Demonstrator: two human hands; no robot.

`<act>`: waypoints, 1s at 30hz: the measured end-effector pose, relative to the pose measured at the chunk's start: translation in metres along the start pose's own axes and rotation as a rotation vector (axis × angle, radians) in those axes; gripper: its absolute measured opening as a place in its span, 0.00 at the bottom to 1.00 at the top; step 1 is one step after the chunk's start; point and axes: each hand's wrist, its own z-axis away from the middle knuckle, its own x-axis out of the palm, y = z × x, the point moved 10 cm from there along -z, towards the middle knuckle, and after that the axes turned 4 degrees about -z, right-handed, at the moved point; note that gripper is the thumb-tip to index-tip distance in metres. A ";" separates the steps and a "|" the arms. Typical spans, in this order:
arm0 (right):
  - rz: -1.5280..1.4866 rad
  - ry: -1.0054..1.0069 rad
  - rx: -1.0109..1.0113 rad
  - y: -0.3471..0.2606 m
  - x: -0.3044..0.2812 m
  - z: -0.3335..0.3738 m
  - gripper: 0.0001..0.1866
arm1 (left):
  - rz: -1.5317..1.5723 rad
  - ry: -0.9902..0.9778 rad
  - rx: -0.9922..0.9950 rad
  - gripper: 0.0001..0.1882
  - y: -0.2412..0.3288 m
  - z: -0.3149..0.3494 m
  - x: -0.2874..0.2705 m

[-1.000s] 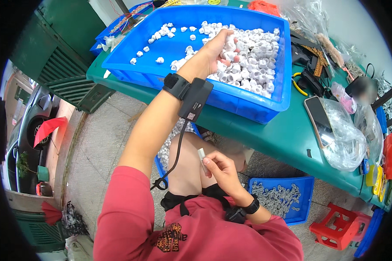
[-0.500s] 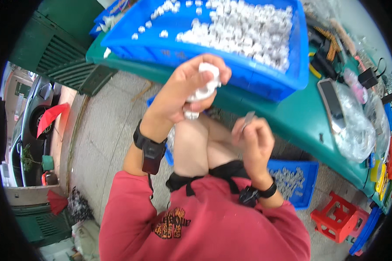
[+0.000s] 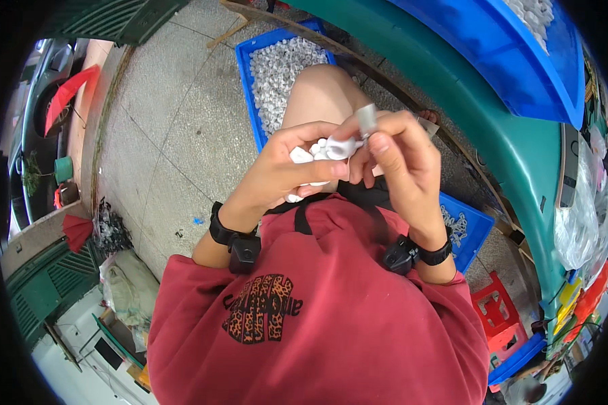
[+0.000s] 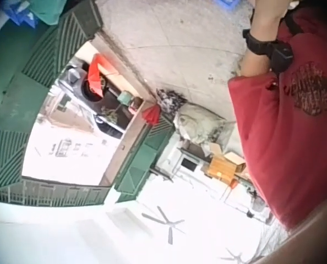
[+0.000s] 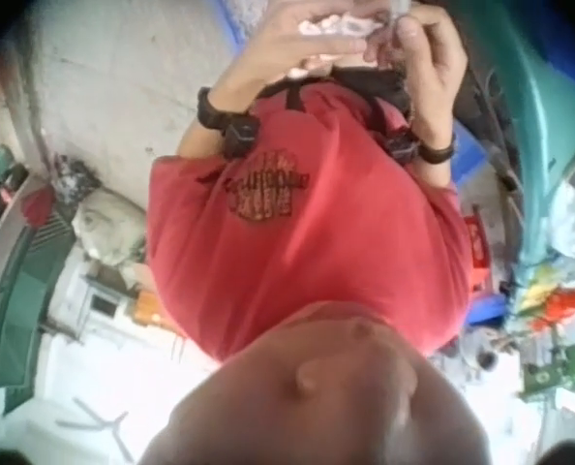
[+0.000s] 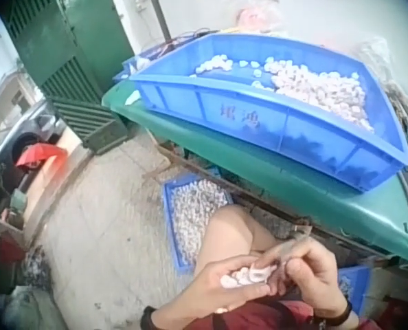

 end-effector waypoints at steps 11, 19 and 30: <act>-0.427 0.134 -0.035 0.024 -0.005 0.009 0.10 | 0.259 0.040 0.169 0.20 -0.002 0.002 0.002; -0.061 0.113 -0.090 0.008 -0.005 0.008 0.07 | -0.168 0.228 0.256 0.16 0.023 0.012 -0.011; 0.186 0.031 -0.087 -0.004 0.009 0.002 0.05 | -0.261 0.227 0.221 0.15 0.030 0.018 -0.009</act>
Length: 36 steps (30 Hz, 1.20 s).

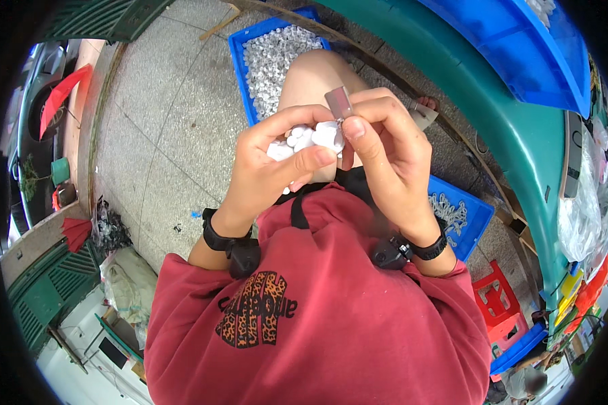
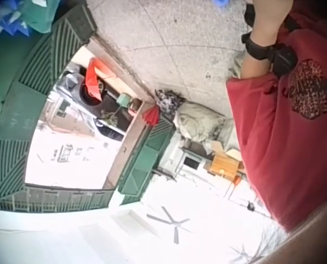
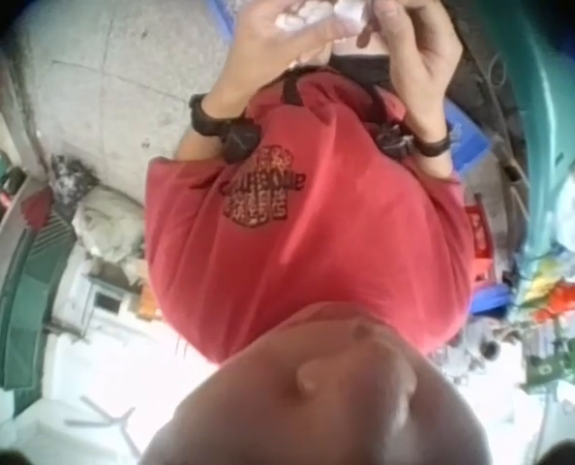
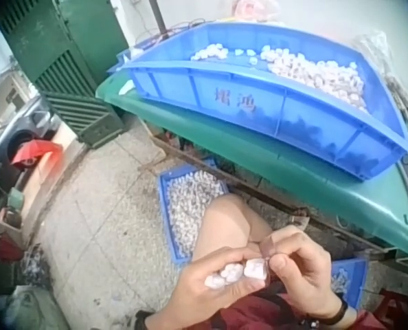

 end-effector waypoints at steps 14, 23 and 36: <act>-0.006 0.015 0.037 0.008 -0.004 0.005 0.04 | -0.165 0.043 0.128 0.14 0.005 -0.002 -0.005; 0.037 0.024 0.002 0.003 -0.005 0.005 0.05 | -0.153 0.056 0.062 0.15 0.005 -0.002 -0.004; -0.149 0.080 -0.113 -0.001 -0.013 0.014 0.06 | -0.445 0.037 0.284 0.16 0.022 -0.003 -0.004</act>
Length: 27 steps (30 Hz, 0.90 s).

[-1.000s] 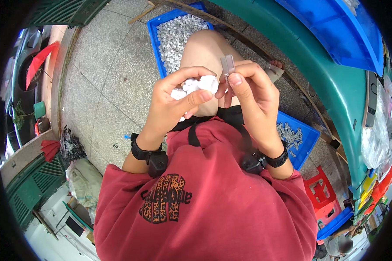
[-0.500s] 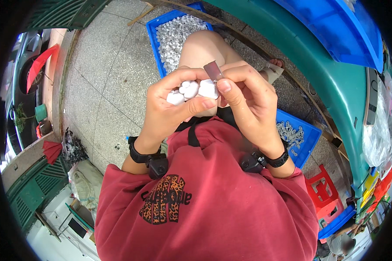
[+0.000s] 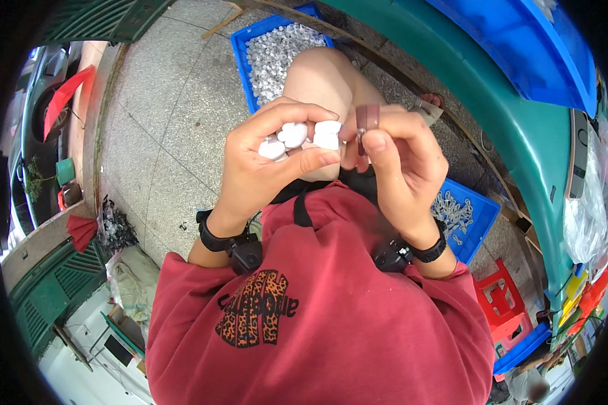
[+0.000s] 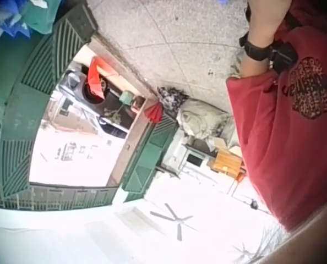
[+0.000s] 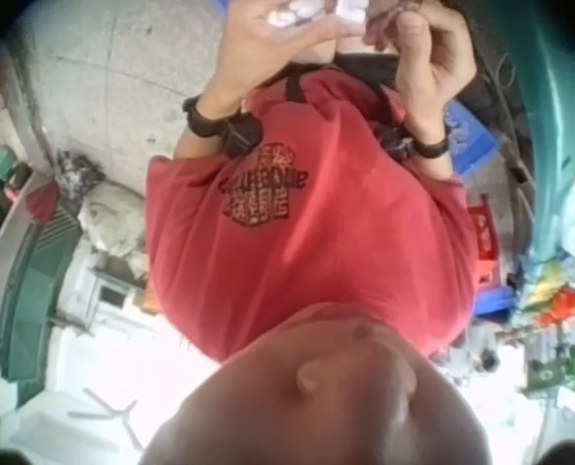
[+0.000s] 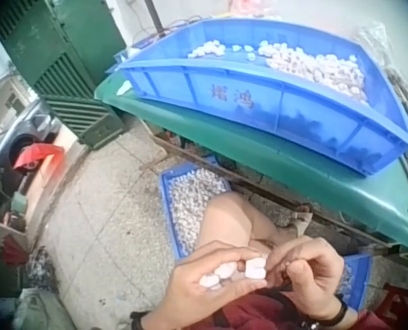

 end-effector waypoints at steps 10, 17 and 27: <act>0.166 -0.107 -0.338 -0.029 0.012 0.001 0.06 | 0.692 -0.165 -0.484 0.13 -0.026 0.012 0.032; 0.313 -0.271 -0.320 -0.030 0.020 -0.005 0.03 | 0.884 -0.264 -0.746 0.15 -0.043 0.028 0.043; 0.063 -0.102 0.076 -0.009 0.007 -0.008 0.05 | 0.743 -0.130 -0.368 0.17 -0.011 0.010 0.021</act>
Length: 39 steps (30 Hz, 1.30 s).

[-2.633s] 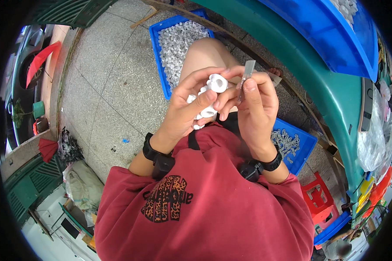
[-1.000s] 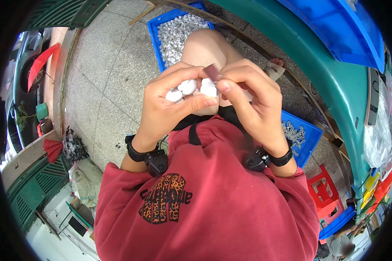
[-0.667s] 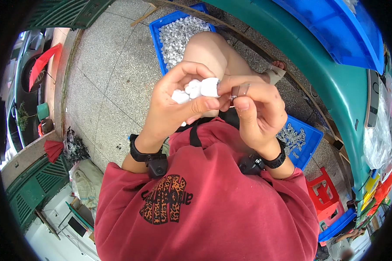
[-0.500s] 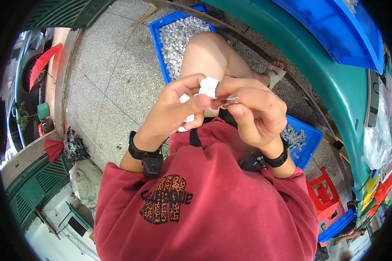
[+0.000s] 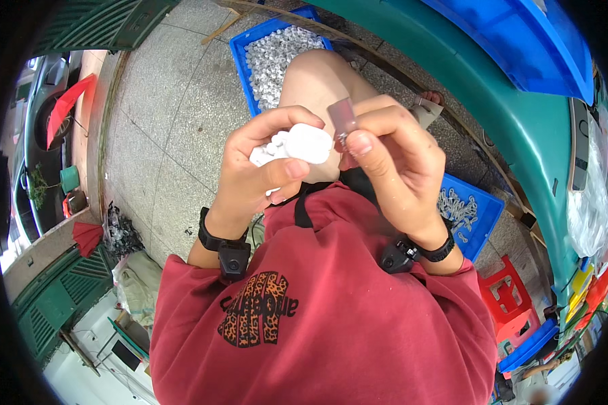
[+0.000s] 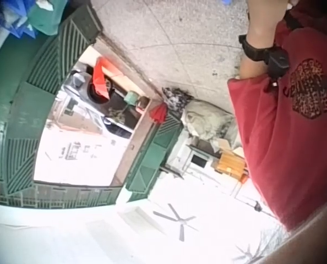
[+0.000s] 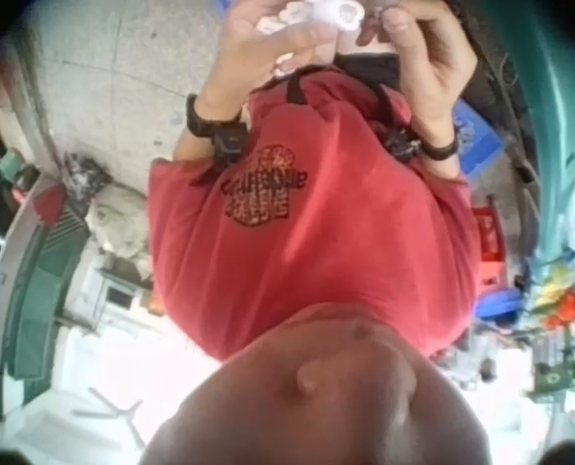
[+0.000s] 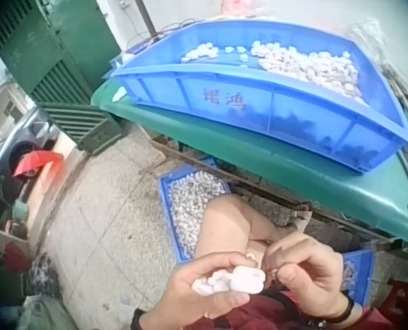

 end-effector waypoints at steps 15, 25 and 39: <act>0.156 0.039 -0.088 -0.009 0.005 -0.002 0.04 | -0.116 0.053 0.099 0.15 0.014 0.003 0.000; 0.167 0.029 -0.160 -0.010 0.005 0.002 0.04 | -0.125 0.064 0.150 0.17 0.013 0.005 -0.001; -0.043 -0.023 -0.164 -0.008 0.004 0.002 0.06 | -0.055 0.075 0.128 0.20 0.008 0.006 -0.014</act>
